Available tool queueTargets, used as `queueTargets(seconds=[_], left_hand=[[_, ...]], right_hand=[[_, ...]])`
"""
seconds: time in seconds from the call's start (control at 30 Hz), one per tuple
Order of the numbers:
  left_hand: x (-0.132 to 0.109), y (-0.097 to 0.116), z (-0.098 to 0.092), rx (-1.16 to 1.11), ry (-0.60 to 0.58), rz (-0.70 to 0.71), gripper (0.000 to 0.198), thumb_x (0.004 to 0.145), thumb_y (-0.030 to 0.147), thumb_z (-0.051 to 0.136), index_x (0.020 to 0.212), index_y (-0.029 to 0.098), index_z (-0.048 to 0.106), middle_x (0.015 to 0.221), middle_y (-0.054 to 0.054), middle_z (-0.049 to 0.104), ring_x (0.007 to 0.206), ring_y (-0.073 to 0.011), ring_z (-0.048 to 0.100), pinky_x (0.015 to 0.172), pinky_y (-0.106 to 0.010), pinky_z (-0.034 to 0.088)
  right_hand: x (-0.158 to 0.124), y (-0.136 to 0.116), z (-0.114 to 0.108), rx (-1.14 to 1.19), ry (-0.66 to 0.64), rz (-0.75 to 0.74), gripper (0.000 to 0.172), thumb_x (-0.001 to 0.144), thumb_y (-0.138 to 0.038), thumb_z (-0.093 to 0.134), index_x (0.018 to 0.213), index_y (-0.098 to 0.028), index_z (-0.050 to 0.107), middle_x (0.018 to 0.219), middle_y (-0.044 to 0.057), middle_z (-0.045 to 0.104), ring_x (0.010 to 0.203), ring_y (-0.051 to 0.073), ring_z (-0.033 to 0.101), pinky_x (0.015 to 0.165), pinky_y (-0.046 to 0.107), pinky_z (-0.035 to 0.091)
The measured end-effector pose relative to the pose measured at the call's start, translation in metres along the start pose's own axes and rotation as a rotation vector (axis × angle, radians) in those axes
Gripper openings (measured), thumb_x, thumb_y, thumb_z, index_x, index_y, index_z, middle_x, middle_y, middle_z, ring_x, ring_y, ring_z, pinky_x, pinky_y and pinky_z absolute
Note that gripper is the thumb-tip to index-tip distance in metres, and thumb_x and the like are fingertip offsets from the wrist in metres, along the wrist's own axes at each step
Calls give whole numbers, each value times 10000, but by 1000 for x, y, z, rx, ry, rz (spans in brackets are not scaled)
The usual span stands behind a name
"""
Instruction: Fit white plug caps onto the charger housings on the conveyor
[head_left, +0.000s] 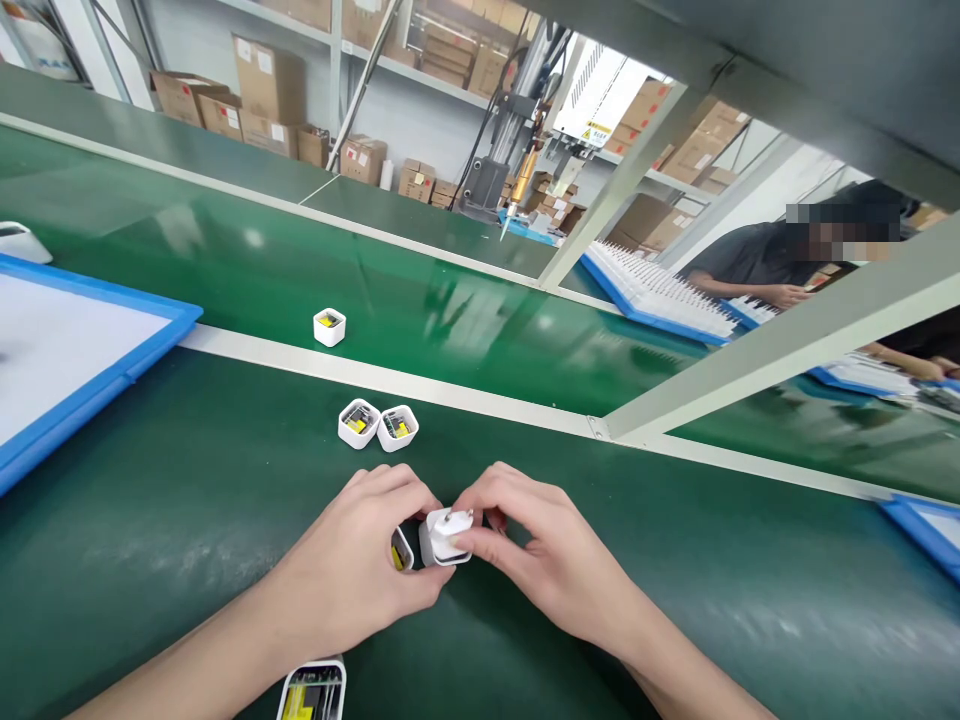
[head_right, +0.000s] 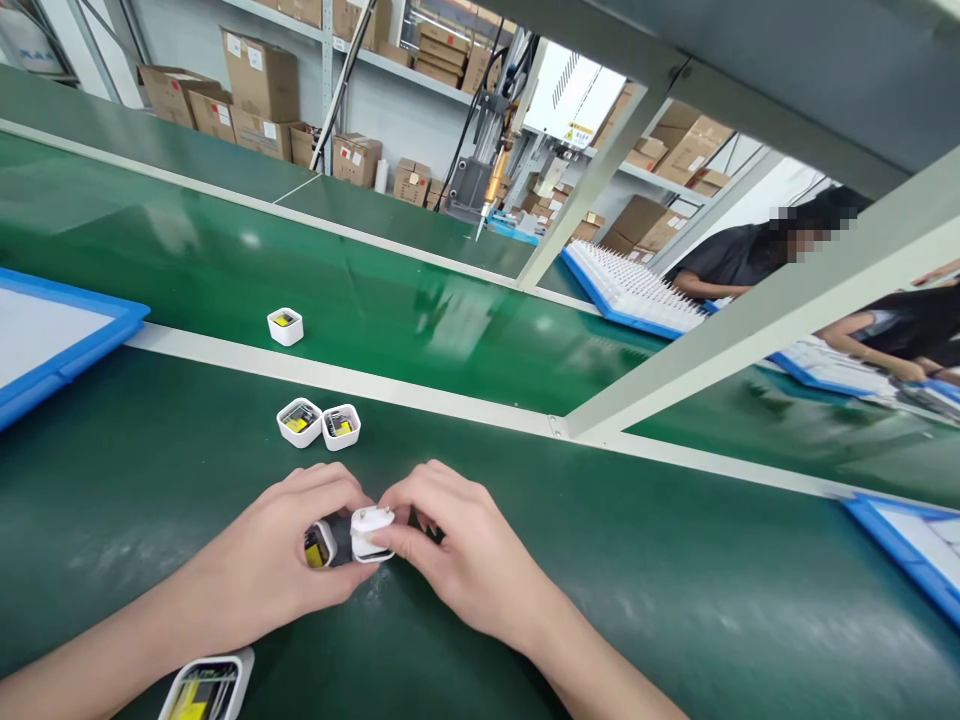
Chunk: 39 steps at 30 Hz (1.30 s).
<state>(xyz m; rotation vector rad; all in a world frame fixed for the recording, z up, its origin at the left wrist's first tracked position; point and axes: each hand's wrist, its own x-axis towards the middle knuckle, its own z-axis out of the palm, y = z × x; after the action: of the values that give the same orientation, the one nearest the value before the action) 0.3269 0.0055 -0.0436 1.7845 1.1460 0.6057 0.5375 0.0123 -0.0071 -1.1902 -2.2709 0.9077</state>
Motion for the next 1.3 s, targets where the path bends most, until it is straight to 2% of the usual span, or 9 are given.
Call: queueTargets(seconds=[0.1, 0.23, 0.47, 0.73, 0.87, 1.03, 1.13, 1.2, 1.3], left_hand=[[1, 1, -1, -10, -1, -3, 81, 801, 250, 694, 832, 256, 619, 929, 37, 617, 892, -190, 539, 766, -305, 412], [1, -1, -1, -10, -13, -22, 81, 809, 285, 691, 857, 268, 629, 932, 37, 615, 894, -196, 532, 762, -311, 415], [0, -1, 1, 25, -27, -38, 69, 803, 274, 672, 858, 268, 632, 942, 39, 611, 886, -196, 519, 763, -320, 415], [3, 0, 1, -11, -37, -59, 75, 802, 299, 683, 821, 267, 617, 938, 44, 620, 898, -200, 518, 759, -314, 409], [3, -1, 0, -19, -19, -49, 92, 788, 270, 691, 805, 253, 602, 928, 48, 626, 894, -195, 524, 771, -311, 405], [4, 1, -2, -10, -31, -52, 115, 775, 294, 702, 808, 242, 605, 923, 39, 626, 883, -199, 530, 792, -324, 406], [2, 4, -1, 4, -21, -44, 143, 766, 309, 712, 862, 243, 629, 964, 21, 631, 932, -221, 536, 848, -356, 420], [0, 6, -2, -4, -16, -60, 276, 752, 371, 745, 976, 249, 638, 1032, 1, 629, 989, -245, 536, 890, -389, 430], [-2, 7, -6, -79, -51, -88, 543, 723, 537, 776, 1153, 255, 603, 1127, -35, 610, 1065, -274, 532, 899, -408, 459]], right_hand=[[-1, 1, -1, -107, -26, -121, 49, 1016, -216, 588, 1034, -202, 631, 960, 32, 587, 878, 157, 536, 740, 274, 447], [-3, -1, -5, -229, -37, -203, 75, 1042, -188, 521, 1042, -184, 596, 953, 44, 578, 853, 164, 481, 725, 297, 416], [-3, -13, -4, -395, -112, -147, 183, 1055, -157, 419, 965, -171, 578, 897, 47, 547, 787, 174, 421, 654, 312, 356], [-7, -20, 9, -490, -47, -136, 238, 970, -37, 393, 832, -168, 536, 811, 46, 510, 709, 173, 384, 574, 315, 280], [-11, -19, 19, -588, 61, -180, 294, 912, 33, 349, 770, -171, 505, 764, 44, 500, 667, 169, 335, 565, 319, 261], [-13, -20, 25, -546, 73, -165, 273, 957, -13, 357, 832, -178, 535, 829, 59, 553, 717, 176, 421, 603, 310, 343], [-10, -15, 8, -396, 28, -119, 209, 1026, -142, 391, 929, -186, 571, 901, 64, 583, 795, 180, 526, 675, 300, 438], [-2, -4, -16, -316, -2, -56, 184, 1040, -226, 434, 942, -193, 587, 911, 50, 605, 816, 171, 576, 721, 291, 474], [24, 27, -60, -397, 163, 120, 213, 1021, -359, 490, 929, -197, 592, 889, 34, 630, 798, 175, 598, 725, 286, 480]])
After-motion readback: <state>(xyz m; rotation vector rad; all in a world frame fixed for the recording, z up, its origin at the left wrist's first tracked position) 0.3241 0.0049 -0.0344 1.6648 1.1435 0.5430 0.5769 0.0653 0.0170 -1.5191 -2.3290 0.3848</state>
